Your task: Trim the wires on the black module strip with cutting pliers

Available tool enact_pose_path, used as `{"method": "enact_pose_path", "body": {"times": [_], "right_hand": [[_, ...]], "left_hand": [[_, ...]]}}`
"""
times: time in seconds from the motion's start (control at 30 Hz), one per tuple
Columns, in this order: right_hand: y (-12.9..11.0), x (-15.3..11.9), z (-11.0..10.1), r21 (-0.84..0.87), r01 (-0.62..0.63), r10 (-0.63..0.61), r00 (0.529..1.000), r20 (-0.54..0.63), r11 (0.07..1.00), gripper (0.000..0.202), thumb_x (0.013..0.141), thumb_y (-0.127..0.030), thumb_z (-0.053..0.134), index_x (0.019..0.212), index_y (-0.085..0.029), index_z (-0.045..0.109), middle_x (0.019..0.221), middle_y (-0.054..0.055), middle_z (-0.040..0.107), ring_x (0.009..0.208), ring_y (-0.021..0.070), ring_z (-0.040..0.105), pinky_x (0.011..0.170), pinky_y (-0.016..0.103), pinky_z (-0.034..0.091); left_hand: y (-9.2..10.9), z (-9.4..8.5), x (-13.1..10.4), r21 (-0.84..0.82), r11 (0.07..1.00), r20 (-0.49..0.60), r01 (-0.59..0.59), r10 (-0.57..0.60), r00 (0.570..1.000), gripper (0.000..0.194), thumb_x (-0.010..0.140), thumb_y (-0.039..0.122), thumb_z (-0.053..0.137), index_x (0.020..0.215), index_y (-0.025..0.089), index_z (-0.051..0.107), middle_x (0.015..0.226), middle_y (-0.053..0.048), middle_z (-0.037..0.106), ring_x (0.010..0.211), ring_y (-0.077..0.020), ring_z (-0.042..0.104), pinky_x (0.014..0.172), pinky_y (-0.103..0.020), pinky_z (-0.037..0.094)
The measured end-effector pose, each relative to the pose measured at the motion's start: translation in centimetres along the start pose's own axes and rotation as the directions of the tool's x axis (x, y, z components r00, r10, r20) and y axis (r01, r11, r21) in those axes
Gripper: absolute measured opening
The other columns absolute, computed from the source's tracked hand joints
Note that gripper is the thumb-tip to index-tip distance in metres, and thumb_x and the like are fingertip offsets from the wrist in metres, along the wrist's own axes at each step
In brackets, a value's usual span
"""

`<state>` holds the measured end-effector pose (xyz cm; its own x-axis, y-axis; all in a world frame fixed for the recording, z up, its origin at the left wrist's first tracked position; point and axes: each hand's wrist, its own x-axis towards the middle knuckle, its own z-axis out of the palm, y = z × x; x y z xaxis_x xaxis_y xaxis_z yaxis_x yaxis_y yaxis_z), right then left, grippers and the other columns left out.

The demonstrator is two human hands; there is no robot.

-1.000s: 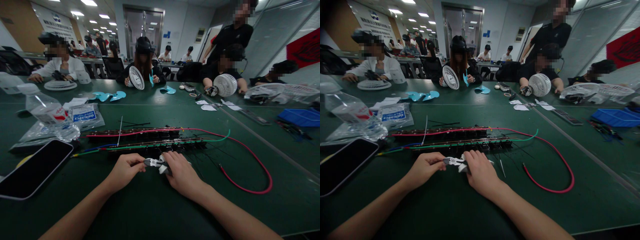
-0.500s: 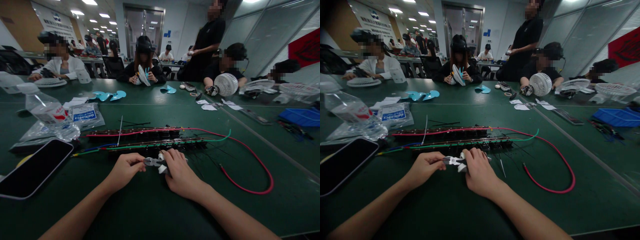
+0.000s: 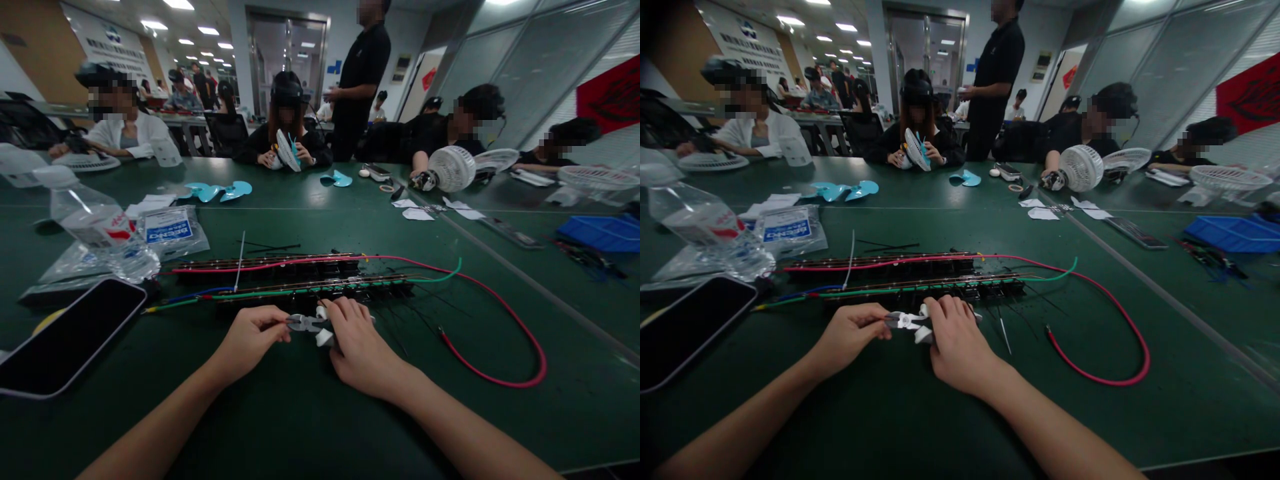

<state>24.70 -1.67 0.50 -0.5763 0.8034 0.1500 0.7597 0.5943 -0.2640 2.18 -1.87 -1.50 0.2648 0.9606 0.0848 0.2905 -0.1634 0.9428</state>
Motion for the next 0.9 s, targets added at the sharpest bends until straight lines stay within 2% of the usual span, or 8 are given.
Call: {"method": "enact_pose_path", "body": {"times": [0.43, 0.9], "right_hand": [[-0.01, 0.00, 0.11, 0.005, -0.011, 0.011, 1.000, 0.016, 1.000, 0.055, 0.073, -0.011, 0.050, 0.127, -0.012, 0.042, 0.113, 0.014, 0.049, 0.102, 0.0279, 0.043, 0.093, 0.045, 0.036], [0.09, 0.04, -0.11, 0.044, -0.003, 0.003, 1.000, 0.005, 0.999, 0.065, 0.069, -0.009, 0.051, 0.132, -0.014, 0.037, 0.115, 0.013, 0.048, 0.105, 0.0271, 0.042, 0.094, 0.045, 0.036]], "left_hand": [[0.05, 0.00, 0.03, -0.004, 1.000, 0.001, -0.001, 0.002, 1.000, 0.014, 0.084, 0.017, 0.058, 0.080, 0.016, 0.072, 0.071, -0.002, 0.067, 0.067, -0.0141, 0.061, 0.062, -0.024, 0.045], [0.08, -0.08, 0.05, 0.018, 1.000, 0.005, -0.013, 0.013, 1.000, 0.016, 0.084, 0.018, 0.056, 0.081, 0.015, 0.072, 0.071, -0.002, 0.067, 0.066, -0.0146, 0.061, 0.061, -0.025, 0.046]]}}
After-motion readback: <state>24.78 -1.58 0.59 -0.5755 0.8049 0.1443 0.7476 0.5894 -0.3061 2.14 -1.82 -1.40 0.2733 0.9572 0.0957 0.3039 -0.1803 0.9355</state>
